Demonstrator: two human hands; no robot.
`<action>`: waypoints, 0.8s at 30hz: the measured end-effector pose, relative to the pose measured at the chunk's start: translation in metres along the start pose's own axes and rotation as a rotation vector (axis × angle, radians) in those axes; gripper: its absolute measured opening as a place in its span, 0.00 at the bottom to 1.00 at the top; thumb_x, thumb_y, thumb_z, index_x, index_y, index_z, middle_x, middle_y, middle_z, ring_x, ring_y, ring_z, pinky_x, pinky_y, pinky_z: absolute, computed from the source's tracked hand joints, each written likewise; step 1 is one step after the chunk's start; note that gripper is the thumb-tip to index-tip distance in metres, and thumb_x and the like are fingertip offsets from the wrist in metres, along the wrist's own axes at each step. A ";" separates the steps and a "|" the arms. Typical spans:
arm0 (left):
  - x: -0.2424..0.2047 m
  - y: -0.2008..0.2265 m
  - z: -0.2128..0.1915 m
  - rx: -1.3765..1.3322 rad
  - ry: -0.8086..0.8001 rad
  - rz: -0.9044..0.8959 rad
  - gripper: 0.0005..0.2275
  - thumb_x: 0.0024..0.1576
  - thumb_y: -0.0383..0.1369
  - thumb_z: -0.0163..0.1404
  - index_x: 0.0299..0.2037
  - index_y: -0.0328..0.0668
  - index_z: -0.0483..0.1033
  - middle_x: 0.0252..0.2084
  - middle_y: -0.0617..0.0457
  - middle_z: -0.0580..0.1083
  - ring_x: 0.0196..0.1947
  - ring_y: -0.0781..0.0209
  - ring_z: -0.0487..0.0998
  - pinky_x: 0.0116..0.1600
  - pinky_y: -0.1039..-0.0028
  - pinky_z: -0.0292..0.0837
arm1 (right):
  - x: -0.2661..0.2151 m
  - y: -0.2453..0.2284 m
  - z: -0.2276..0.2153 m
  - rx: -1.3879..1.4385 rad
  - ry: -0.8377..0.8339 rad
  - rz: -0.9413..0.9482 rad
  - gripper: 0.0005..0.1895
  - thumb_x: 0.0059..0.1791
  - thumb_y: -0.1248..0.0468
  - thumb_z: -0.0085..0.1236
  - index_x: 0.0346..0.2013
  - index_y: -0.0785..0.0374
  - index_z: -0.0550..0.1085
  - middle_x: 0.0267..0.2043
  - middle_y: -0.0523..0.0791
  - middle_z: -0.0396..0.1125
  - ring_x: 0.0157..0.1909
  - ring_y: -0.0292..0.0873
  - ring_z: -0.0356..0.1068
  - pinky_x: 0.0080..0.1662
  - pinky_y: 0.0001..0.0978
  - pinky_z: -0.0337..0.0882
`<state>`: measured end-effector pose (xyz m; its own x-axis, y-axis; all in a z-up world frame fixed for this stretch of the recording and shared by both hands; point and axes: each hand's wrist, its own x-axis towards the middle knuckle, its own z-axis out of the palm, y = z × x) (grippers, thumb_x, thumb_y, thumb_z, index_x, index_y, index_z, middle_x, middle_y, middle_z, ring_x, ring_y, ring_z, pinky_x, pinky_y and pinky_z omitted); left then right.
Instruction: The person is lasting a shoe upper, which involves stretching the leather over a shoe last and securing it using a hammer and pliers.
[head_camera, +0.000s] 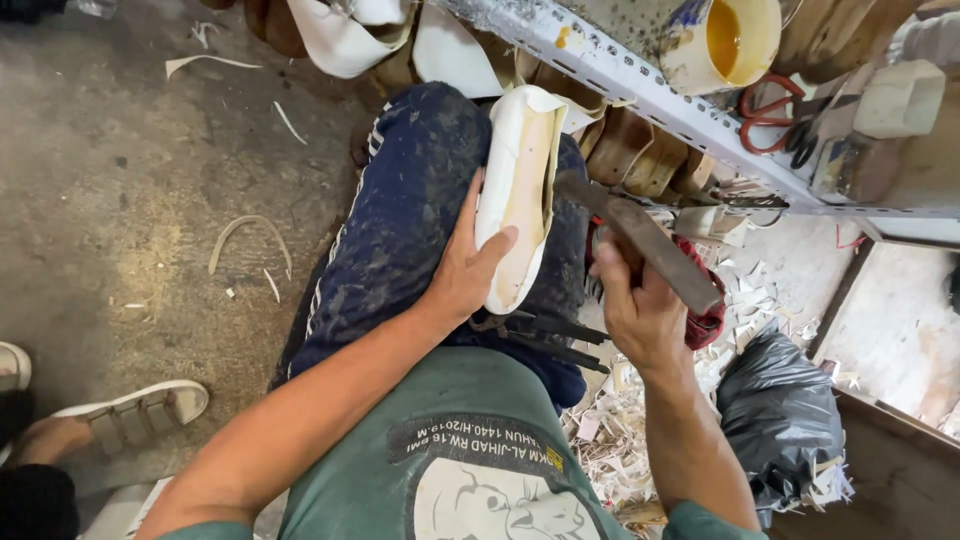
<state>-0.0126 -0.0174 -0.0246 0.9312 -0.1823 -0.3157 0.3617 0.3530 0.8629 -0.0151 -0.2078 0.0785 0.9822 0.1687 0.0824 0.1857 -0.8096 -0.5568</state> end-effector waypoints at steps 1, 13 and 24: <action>-0.002 0.001 0.000 -0.006 -0.006 -0.020 0.37 0.65 0.38 0.49 0.79 0.40 0.39 0.76 0.28 0.50 0.77 0.37 0.49 0.77 0.49 0.44 | -0.008 0.006 0.009 -0.023 0.081 0.010 0.12 0.58 0.60 0.51 0.49 0.62 0.77 0.25 0.44 0.71 0.30 0.49 0.74 0.42 0.38 0.74; -0.003 -0.002 -0.011 0.012 -0.012 -0.036 0.37 0.62 0.41 0.51 0.79 0.46 0.45 0.74 0.30 0.56 0.74 0.40 0.56 0.75 0.50 0.50 | 0.029 0.012 0.070 -0.158 0.151 -0.182 0.20 0.56 0.55 0.61 0.32 0.71 0.74 0.22 0.57 0.67 0.29 0.67 0.71 0.27 0.54 0.67; 0.000 0.000 -0.011 0.095 -0.046 -0.026 0.37 0.63 0.42 0.51 0.79 0.49 0.43 0.75 0.29 0.55 0.75 0.36 0.56 0.74 0.48 0.51 | 0.053 0.023 0.052 -0.083 0.208 -0.214 0.17 0.58 0.59 0.57 0.47 0.75 0.75 0.42 0.64 0.71 0.47 0.69 0.73 0.49 0.55 0.74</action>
<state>-0.0117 -0.0070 -0.0292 0.9175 -0.2332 -0.3222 0.3780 0.2597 0.8886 0.0401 -0.1882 0.0266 0.9034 0.2287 0.3628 0.3824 -0.8126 -0.4398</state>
